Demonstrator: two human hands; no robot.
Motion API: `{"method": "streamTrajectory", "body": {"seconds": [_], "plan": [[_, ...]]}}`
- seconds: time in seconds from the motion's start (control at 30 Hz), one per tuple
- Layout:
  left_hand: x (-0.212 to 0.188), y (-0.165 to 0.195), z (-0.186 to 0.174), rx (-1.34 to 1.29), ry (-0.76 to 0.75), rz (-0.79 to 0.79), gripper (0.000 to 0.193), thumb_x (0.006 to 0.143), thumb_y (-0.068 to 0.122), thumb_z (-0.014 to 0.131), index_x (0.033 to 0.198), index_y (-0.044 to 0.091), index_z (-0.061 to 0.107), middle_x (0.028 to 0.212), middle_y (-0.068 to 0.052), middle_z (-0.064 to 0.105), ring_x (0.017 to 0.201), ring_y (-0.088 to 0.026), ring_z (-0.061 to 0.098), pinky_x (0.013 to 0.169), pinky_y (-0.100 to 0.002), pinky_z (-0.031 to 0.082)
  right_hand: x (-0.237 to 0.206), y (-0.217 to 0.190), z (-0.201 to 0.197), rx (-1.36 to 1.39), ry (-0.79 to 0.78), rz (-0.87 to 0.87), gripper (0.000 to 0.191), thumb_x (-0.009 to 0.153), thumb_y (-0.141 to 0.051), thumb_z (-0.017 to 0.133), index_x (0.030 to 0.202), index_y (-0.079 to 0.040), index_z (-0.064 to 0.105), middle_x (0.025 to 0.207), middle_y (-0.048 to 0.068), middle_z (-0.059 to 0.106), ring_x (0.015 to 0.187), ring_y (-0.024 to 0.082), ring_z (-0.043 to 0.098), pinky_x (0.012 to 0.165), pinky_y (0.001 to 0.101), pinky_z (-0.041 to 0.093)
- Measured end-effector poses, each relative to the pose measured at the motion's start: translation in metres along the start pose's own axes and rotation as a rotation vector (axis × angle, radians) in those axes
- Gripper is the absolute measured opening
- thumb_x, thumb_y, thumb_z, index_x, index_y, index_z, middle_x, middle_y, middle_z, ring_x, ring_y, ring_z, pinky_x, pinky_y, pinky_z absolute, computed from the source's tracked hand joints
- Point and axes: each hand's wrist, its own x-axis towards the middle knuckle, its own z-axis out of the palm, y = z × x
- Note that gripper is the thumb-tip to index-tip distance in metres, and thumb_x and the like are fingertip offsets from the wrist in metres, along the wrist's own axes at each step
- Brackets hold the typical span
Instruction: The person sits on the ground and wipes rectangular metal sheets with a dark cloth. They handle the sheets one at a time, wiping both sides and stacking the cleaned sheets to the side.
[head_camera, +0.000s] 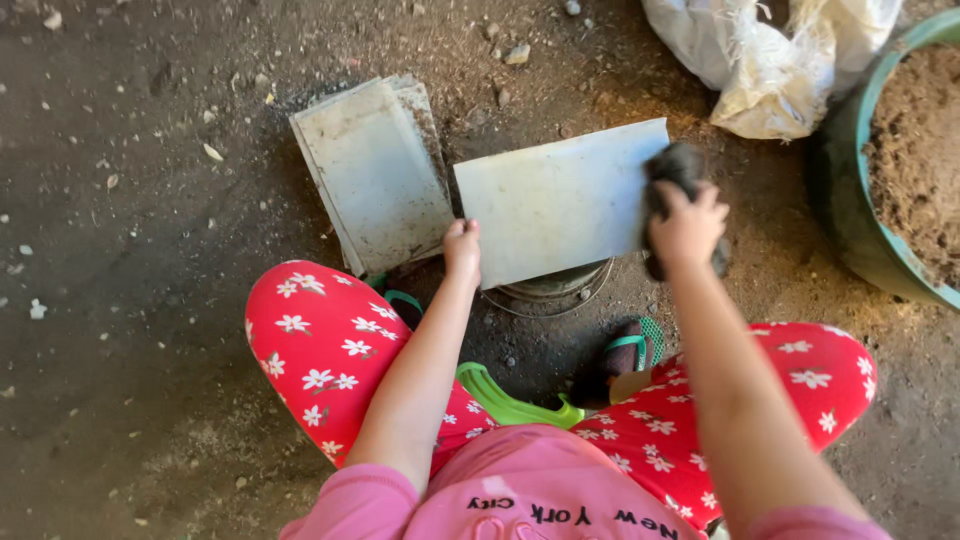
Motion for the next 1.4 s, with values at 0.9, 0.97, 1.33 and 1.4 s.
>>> {"method": "streamTrajectory", "body": {"seconds": [0.9,0.97,1.33,1.4], "plan": [[-0.044,0.109,-0.051,-0.046,-0.26,0.741,0.013,0.105,0.01,0.062,0.114,0.001,0.063,0.103,-0.001,0.066,0.097,-0.009,0.057,0.092,-0.025,0.047,0.01,-0.049,-0.149,0.126,0.53,-0.251,0.038,0.075,-0.01,0.079,0.11,-0.026,0.081,0.133,0.012,0.062,0.123,0.039,0.054,0.103,0.0489,0.047],[-0.035,0.099,-0.053,-0.003,-0.239,0.722,0.014,0.105,0.009,0.061,0.116,0.0,0.063,0.105,-0.001,0.067,0.099,-0.009,0.057,0.093,-0.024,0.047,0.033,0.01,-0.136,0.305,0.446,0.019,0.031,0.085,-0.008,0.072,0.111,-0.022,0.081,0.128,0.016,0.062,0.117,0.04,0.056,0.101,0.0473,0.048],[0.0,0.067,-0.032,-0.555,-0.048,0.377,0.011,0.102,0.002,0.059,0.112,0.005,0.057,0.097,0.003,0.054,0.09,-0.009,0.047,0.087,-0.024,0.04,0.017,0.029,-0.081,2.148,-0.014,0.661,0.039,0.097,-0.019,0.048,0.132,-0.007,0.06,0.132,0.016,0.067,0.117,0.033,0.067,0.106,0.0508,0.054],[0.001,0.069,-0.031,-0.681,-0.041,0.328,0.014,0.101,0.001,0.059,0.114,0.007,0.055,0.099,0.003,0.053,0.093,-0.008,0.048,0.091,-0.024,0.04,0.02,0.016,-0.081,2.206,-0.044,0.757,0.042,0.097,-0.026,0.046,0.128,-0.003,0.062,0.129,0.018,0.069,0.117,0.035,0.067,0.105,0.0519,0.054]]}}
